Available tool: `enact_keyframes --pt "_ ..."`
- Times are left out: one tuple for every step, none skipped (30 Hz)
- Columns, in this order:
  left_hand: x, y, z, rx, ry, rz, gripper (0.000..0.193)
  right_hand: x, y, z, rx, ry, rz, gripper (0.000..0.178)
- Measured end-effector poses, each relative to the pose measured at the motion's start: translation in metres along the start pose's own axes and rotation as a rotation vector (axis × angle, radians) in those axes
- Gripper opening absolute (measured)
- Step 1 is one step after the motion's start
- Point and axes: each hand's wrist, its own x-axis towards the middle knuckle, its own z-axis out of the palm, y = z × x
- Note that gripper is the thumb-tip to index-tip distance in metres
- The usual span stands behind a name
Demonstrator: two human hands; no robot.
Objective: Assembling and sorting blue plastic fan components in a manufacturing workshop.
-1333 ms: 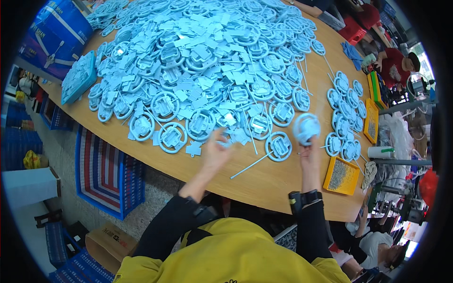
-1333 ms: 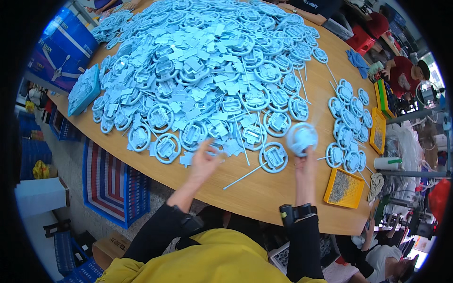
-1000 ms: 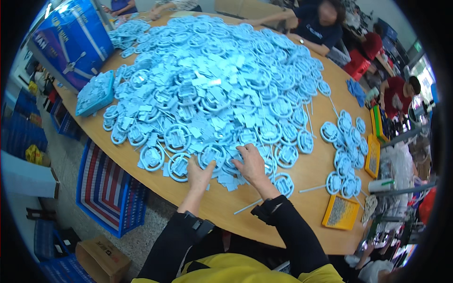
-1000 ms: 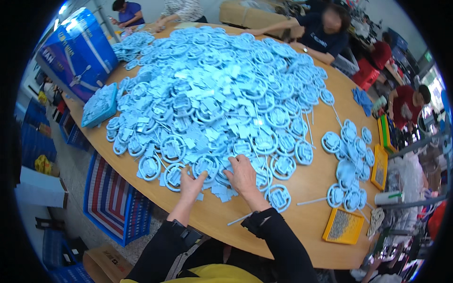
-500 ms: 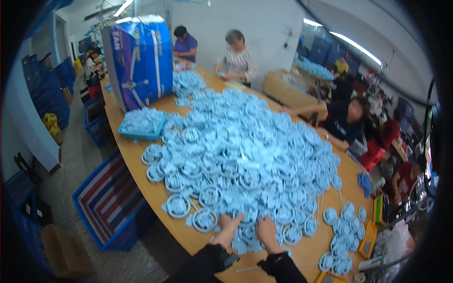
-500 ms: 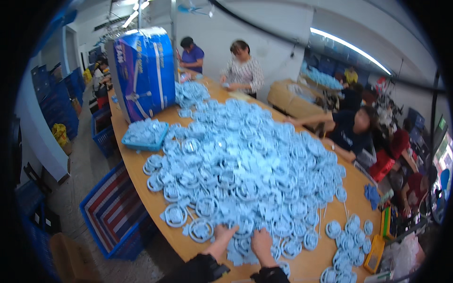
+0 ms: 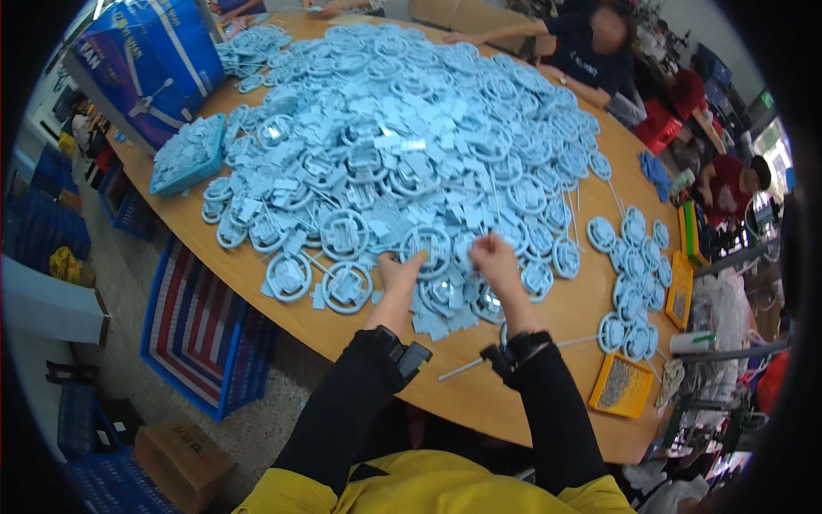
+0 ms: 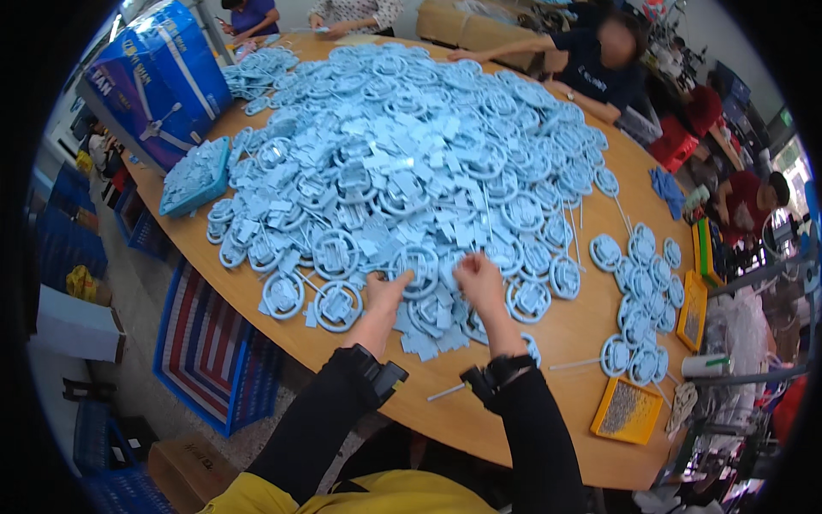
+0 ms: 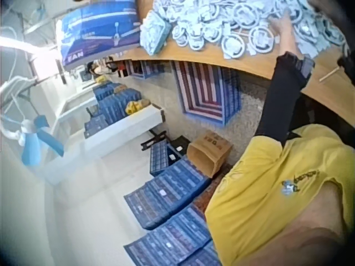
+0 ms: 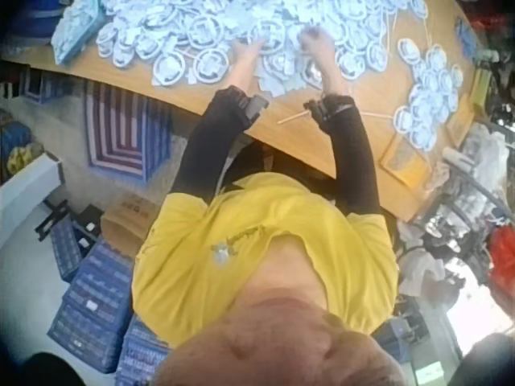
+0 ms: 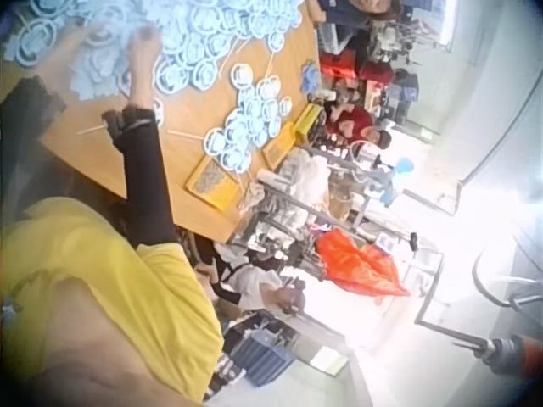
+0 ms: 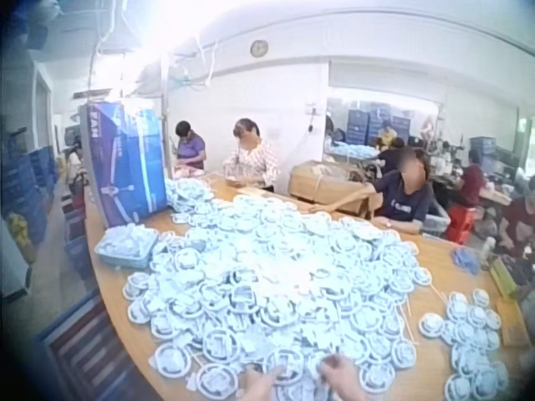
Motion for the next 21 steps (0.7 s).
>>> enact_keyframes --pt "-0.009 0.007 -0.002 0.019 -0.019 -0.022 0.063 0.004 -0.021 -0.003 0.471 0.034 0.146 0.016" --pt "-0.020 0.021 -0.011 -0.057 -0.154 -0.186 0.058 0.001 -0.044 -0.001 0.580 0.041 0.151 0.014" --pt "-0.028 0.030 -0.018 -0.140 -0.288 -0.336 0.053 -0.006 -0.065 0.001 0.690 0.050 0.138 0.013" --pt "-0.027 0.014 -0.017 -0.339 -0.370 -0.355 0.041 -0.010 -0.055 0.003 0.642 -0.033 0.122 0.013" --pt "-0.037 0.008 -0.020 -0.328 -0.378 -0.365 0.041 -0.024 -0.049 0.007 0.532 -0.018 0.107 0.013" --pt "-0.050 0.008 -0.019 -0.425 -0.479 -0.361 0.037 -0.037 -0.032 0.008 0.476 0.004 0.164 0.013" --pt "-0.063 0.014 -0.016 -0.529 -0.579 -0.349 0.034 -0.049 -0.019 0.006 0.418 0.023 0.214 0.013" --pt "-0.083 0.029 -0.018 -0.487 -0.540 -0.363 0.031 -0.064 -0.012 0.003 0.526 0.052 0.303 0.012" --pt "-0.089 0.025 -0.017 -0.488 -0.549 -0.378 0.031 -0.076 -0.006 0.001 0.517 0.064 0.313 0.012" --pt "-0.093 0.021 -0.016 -0.501 -0.574 -0.301 0.032 -0.084 0.003 -0.001 0.561 0.090 0.335 0.012" --pt "-0.096 0.018 -0.016 -0.514 -0.598 -0.224 0.033 -0.090 0.011 -0.003 0.605 0.117 0.357 0.012" --pt "-0.099 0.018 -0.017 -0.494 -0.625 -0.187 0.036 -0.093 0.017 -0.006 0.612 0.124 0.353 0.013" --pt "-0.100 0.017 -0.015 -0.492 -0.630 -0.197 0.036 -0.095 0.022 -0.009 0.610 0.132 0.360 0.013" --pt "-0.100 0.018 -0.012 -0.538 -0.643 -0.192 0.035 -0.097 0.027 -0.012 0.589 0.117 0.366 0.012" --pt "-0.100 0.019 -0.010 -0.582 -0.654 -0.184 0.035 -0.098 0.027 -0.013 0.571 0.099 0.370 0.012" --pt "-0.102 0.020 -0.008 -0.543 -0.658 -0.184 0.037 -0.099 0.027 -0.012 0.573 0.104 0.375 0.012" --pt "-0.105 0.020 -0.005 -0.538 -0.660 -0.189 0.037 -0.099 0.026 -0.009 0.604 0.163 0.340 0.012" --pt "-0.108 0.022 0.000 -0.489 -0.699 -0.147 0.041 -0.100 0.025 -0.007 0.632 0.227 0.303 0.011" --pt "-0.112 0.024 0.003 -0.440 -0.738 -0.105 0.045 -0.101 0.027 -0.005 0.634 0.236 0.307 0.011" --pt "-0.117 0.025 0.007 -0.371 -0.750 -0.061 0.054 -0.102 0.031 -0.002 0.531 0.256 0.181 0.011" --pt "-0.118 0.023 0.009 -0.366 -0.750 -0.060 0.054 -0.102 0.029 0.000 0.431 0.265 0.053 0.012"
